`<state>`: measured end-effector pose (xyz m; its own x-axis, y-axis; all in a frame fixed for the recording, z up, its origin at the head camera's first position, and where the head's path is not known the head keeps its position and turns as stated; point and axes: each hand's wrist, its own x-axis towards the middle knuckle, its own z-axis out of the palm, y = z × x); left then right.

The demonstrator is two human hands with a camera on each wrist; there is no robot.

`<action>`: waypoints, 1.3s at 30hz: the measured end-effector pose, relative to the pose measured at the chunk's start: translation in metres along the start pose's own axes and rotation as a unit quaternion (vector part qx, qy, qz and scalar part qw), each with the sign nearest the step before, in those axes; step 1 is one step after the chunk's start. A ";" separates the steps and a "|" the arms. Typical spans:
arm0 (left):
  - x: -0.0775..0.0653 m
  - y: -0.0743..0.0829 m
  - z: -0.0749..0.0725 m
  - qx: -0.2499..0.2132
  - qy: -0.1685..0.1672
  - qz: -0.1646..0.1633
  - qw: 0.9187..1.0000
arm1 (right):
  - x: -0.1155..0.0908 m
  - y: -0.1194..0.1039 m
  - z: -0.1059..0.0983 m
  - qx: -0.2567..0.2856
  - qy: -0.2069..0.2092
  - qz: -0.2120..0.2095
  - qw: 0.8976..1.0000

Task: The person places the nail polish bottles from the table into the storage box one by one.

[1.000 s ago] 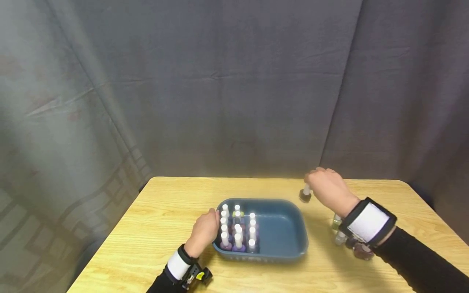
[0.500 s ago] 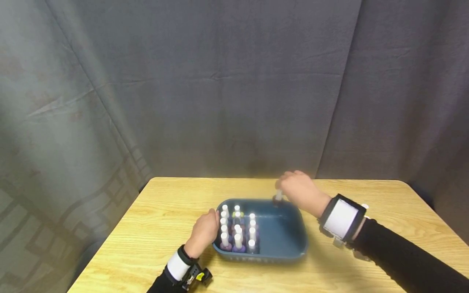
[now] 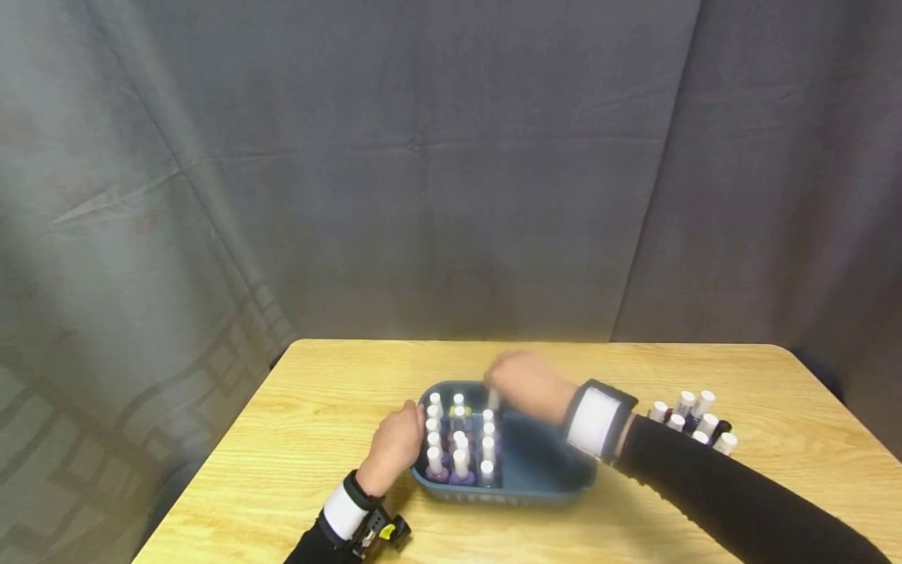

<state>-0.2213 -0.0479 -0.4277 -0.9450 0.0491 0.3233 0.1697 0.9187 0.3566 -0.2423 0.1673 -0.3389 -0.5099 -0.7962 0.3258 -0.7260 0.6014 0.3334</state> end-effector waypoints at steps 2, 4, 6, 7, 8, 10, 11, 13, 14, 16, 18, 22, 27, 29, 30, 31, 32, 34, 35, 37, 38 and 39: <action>0.000 0.000 0.000 -0.001 -0.003 0.001 1.000 | 0.002 -0.003 0.001 0.000 -0.003 -0.004 1.000; 0.000 0.000 0.001 0.000 -0.002 0.002 1.000 | 0.003 -0.005 0.002 0.006 -0.010 -0.002 1.000; -0.001 0.000 0.000 0.001 -0.002 0.002 1.000 | 0.003 -0.007 0.003 0.010 -0.018 -0.001 1.000; -0.001 0.000 0.000 0.002 -0.002 0.003 1.000 | 0.003 -0.008 0.003 0.013 -0.022 0.001 1.000; -0.001 0.000 0.000 0.003 -0.002 0.002 1.000 | 0.003 -0.009 0.004 0.015 -0.026 0.003 1.000; -0.001 0.000 -0.001 0.005 -0.003 0.002 1.000 | 0.003 -0.011 0.005 0.020 -0.030 0.003 0.999; -0.001 0.000 -0.001 0.005 -0.004 0.002 1.000 | 0.003 -0.012 0.006 0.020 -0.030 0.000 0.999; -0.002 -0.001 -0.001 0.006 -0.006 0.000 1.000 | 0.003 -0.013 0.007 0.022 -0.029 -0.002 0.999; -0.002 -0.001 -0.002 0.006 -0.007 -0.001 1.000 | 0.003 -0.014 0.008 0.022 -0.028 -0.004 0.999; -0.002 -0.001 -0.001 0.004 -0.008 -0.001 1.000 | 0.002 -0.014 0.009 0.018 -0.028 -0.007 0.999; -0.002 -0.001 -0.001 -0.002 -0.002 -0.001 1.000 | 0.002 -0.015 0.011 0.015 -0.031 -0.007 0.999; -0.004 -0.002 0.001 -0.003 0.024 0.006 1.000 | 0.002 -0.015 0.012 0.019 -0.038 -0.005 0.999; -0.003 -0.001 -0.001 -0.002 0.000 0.001 1.000 | 0.001 -0.015 0.012 0.026 -0.040 -0.007 0.999; -0.003 -0.002 -0.001 0.003 -0.001 0.002 1.000 | 0.001 -0.015 0.011 0.026 -0.038 -0.009 0.999; -0.002 -0.002 -0.001 0.005 -0.001 0.001 1.000 | 0.002 -0.016 0.010 0.027 -0.037 -0.009 0.999; -0.003 -0.002 -0.001 0.005 -0.001 0.000 1.000 | 0.002 -0.016 0.010 0.027 -0.035 -0.010 0.999; -0.003 -0.002 -0.001 0.005 -0.001 0.000 1.000 | 0.002 -0.016 0.009 0.028 -0.032 -0.011 0.999; -0.002 -0.002 -0.002 0.004 -0.003 -0.001 1.000 | 0.002 -0.016 0.009 0.030 -0.032 -0.011 0.999; -0.002 -0.003 -0.002 0.003 -0.003 -0.002 1.000 | 0.002 -0.016 0.009 0.032 -0.033 -0.011 0.999; -0.003 -0.002 -0.002 0.002 -0.005 -0.002 1.000 | 0.002 -0.015 0.009 0.034 -0.034 -0.012 0.999; -0.003 -0.002 -0.002 0.002 -0.005 -0.001 1.000 | 0.002 -0.015 0.009 0.034 -0.036 -0.012 0.999; -0.003 -0.002 -0.002 0.002 -0.004 -0.001 1.000 | 0.002 -0.015 0.009 0.035 -0.038 -0.012 0.999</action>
<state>-0.2187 -0.0508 -0.4274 -0.9478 0.0505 0.3148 0.1668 0.9201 0.3545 -0.2363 0.1560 -0.3514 -0.5237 -0.8142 0.2505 -0.7670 0.5786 0.2774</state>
